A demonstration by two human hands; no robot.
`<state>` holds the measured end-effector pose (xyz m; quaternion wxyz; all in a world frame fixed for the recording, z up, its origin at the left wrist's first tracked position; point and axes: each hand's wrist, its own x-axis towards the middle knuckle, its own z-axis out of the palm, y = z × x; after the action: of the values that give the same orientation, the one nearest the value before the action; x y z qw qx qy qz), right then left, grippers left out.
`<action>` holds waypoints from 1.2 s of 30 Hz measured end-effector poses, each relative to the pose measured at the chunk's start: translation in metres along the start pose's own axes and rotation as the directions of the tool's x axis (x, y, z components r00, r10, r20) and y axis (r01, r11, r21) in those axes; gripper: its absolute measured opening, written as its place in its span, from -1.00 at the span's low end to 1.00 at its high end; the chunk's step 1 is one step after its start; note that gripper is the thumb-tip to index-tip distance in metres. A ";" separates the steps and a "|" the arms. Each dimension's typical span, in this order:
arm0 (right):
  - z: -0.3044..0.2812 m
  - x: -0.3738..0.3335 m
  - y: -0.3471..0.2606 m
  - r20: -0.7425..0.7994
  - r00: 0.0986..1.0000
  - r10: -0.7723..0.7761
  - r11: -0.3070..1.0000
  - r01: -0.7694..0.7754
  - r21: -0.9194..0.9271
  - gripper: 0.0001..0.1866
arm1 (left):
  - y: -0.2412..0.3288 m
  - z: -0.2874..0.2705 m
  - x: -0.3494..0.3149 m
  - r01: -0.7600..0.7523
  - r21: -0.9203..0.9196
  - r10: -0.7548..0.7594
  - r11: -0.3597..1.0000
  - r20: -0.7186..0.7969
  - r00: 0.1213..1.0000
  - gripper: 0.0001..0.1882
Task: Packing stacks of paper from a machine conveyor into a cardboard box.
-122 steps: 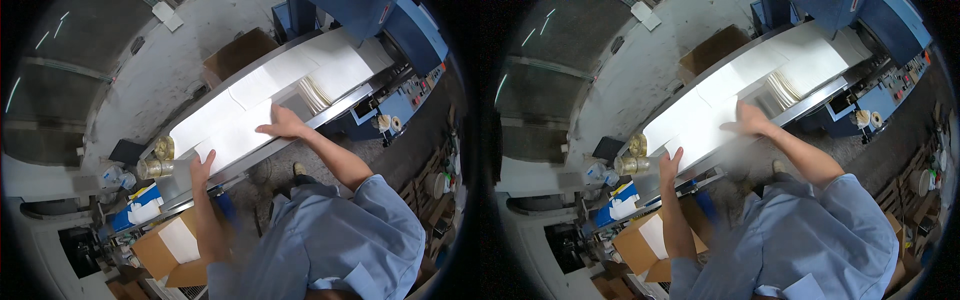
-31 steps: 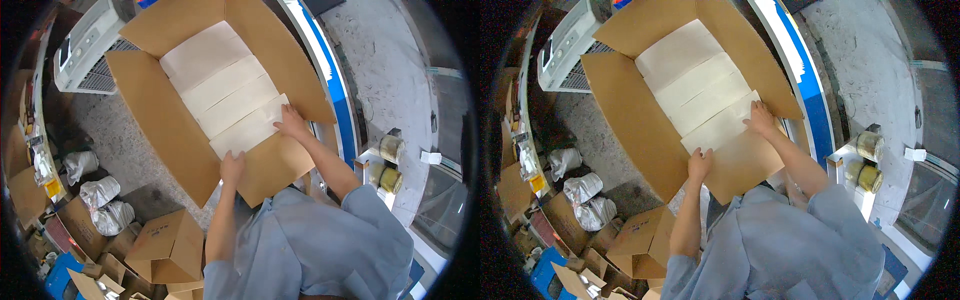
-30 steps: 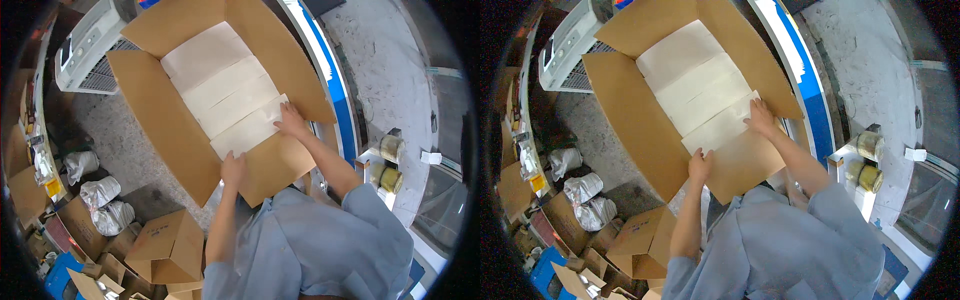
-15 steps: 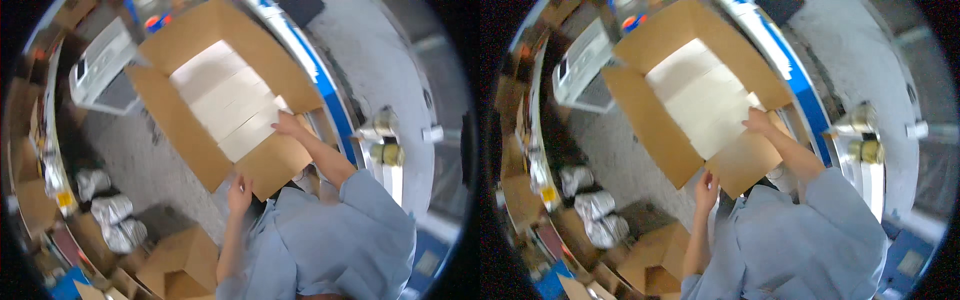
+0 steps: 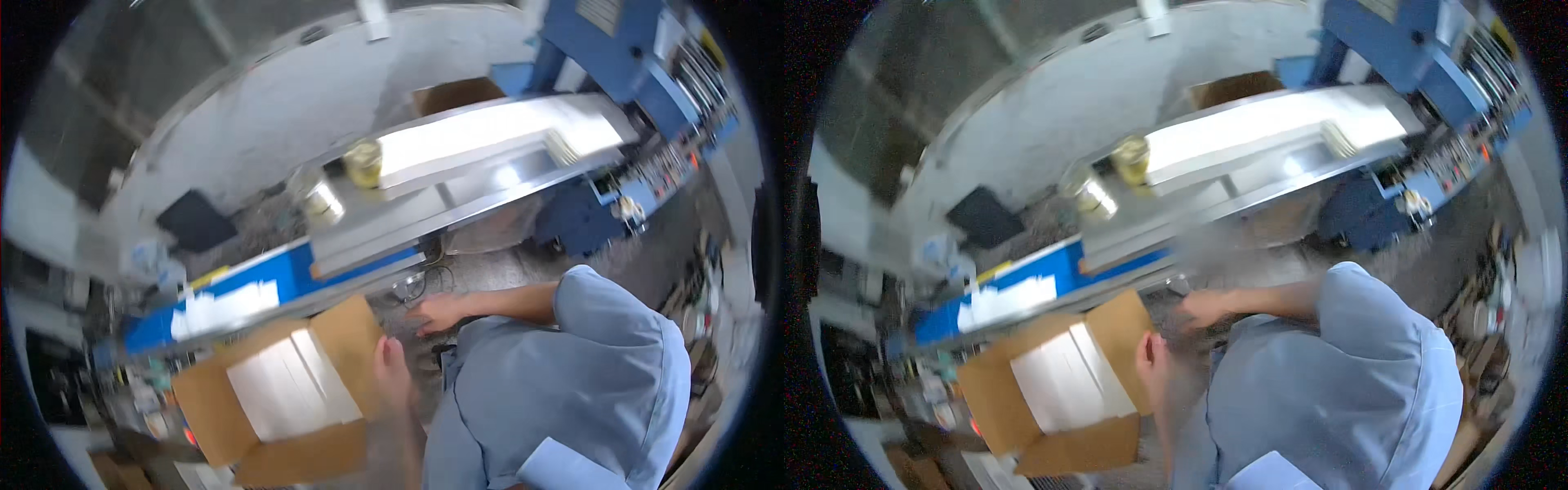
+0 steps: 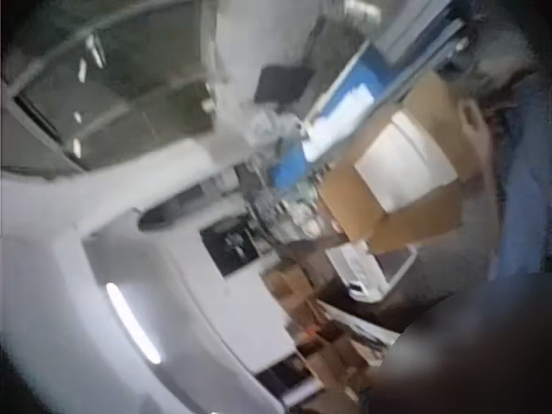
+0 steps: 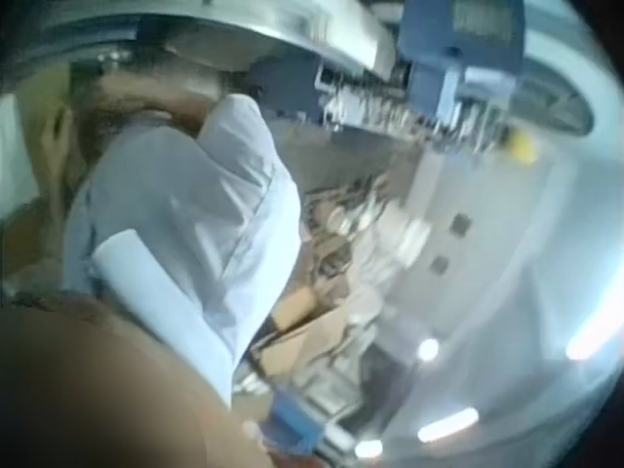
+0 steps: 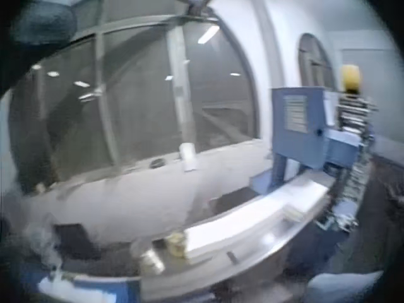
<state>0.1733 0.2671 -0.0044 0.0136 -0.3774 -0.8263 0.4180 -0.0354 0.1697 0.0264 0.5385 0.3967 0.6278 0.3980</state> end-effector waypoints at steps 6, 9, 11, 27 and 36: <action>-0.041 -0.130 0.062 -0.183 0.934 0.306 0.946 -0.276 0.170 -0.32 | 0.085 0.160 0.076 -0.160 -0.061 0.171 0.985 0.318 0.932 -0.56; -0.057 -0.191 0.095 -0.259 0.899 0.354 0.922 -0.288 0.259 -0.31 | 0.111 0.272 0.108 -0.228 -0.059 0.229 0.972 0.468 0.854 -0.57; -0.067 -0.228 0.115 -0.278 0.891 0.358 0.901 -0.251 0.353 -0.31 | 0.118 0.351 0.127 -0.244 -0.049 0.229 0.969 0.561 0.795 -0.60; -0.160 -0.342 0.213 -0.771 0.532 0.350 0.891 0.066 0.449 -0.67 | 0.129 0.629 0.191 0.387 0.147 -0.378 0.910 0.678 0.631 -0.34; -0.237 -0.303 0.264 -0.805 0.269 0.529 0.848 -0.210 0.487 -0.55 | 0.201 0.565 0.150 -0.484 0.066 0.255 0.872 0.784 0.565 -0.35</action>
<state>0.6320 0.3322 0.0530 0.4259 -0.7214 -0.4910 0.2390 0.5235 0.4238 0.1004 0.5925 0.7191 0.2960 0.2102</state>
